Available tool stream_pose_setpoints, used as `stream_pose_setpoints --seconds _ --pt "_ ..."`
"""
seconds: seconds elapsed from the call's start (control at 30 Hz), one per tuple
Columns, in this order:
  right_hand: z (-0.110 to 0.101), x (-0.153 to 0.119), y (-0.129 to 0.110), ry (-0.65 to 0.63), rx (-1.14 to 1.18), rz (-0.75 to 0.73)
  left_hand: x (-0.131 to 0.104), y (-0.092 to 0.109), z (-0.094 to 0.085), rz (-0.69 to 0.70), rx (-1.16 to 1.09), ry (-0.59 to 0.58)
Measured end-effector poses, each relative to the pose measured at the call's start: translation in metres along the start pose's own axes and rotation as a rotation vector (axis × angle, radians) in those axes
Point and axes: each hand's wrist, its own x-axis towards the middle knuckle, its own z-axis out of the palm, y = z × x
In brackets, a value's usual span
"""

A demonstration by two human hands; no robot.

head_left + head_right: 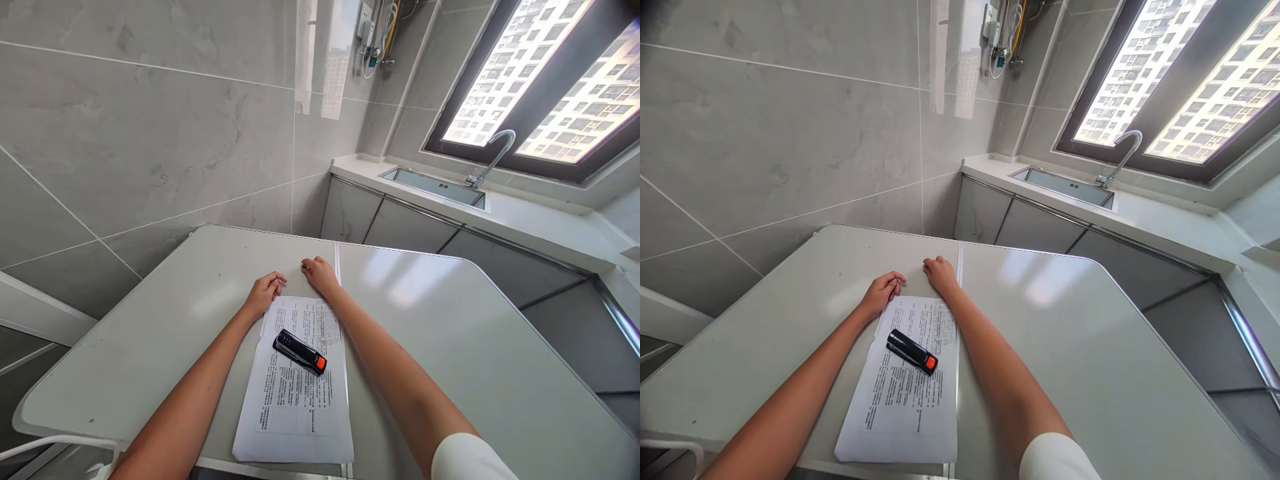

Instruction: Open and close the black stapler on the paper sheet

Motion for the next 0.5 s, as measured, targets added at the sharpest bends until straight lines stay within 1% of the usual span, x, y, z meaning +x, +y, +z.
stream_pose_setpoints --seconds 0.1,0.2,0.27,0.37,0.43,0.5 --pt "-0.01 -0.008 0.015 0.046 0.002 0.066 -0.001 0.0 0.0 0.005 0.067 -0.011" --pt "-0.032 -0.032 0.043 0.097 -0.019 0.173 -0.002 -0.001 0.001 0.016 0.157 -0.018" --pt "-0.05 -0.06 0.066 0.102 -0.039 0.234 -0.003 0.0 0.002 0.059 0.256 -0.019" --pt "-0.075 -0.112 0.097 0.078 -0.059 0.306 -0.005 0.003 0.006 0.176 0.428 -0.033" --pt "-0.084 -0.144 0.108 0.11 -0.095 0.331 -0.008 0.006 0.009 0.259 0.518 -0.068" --pt "-0.089 -0.167 0.111 0.139 -0.119 0.333 -0.01 0.009 0.01 0.316 0.592 -0.105"
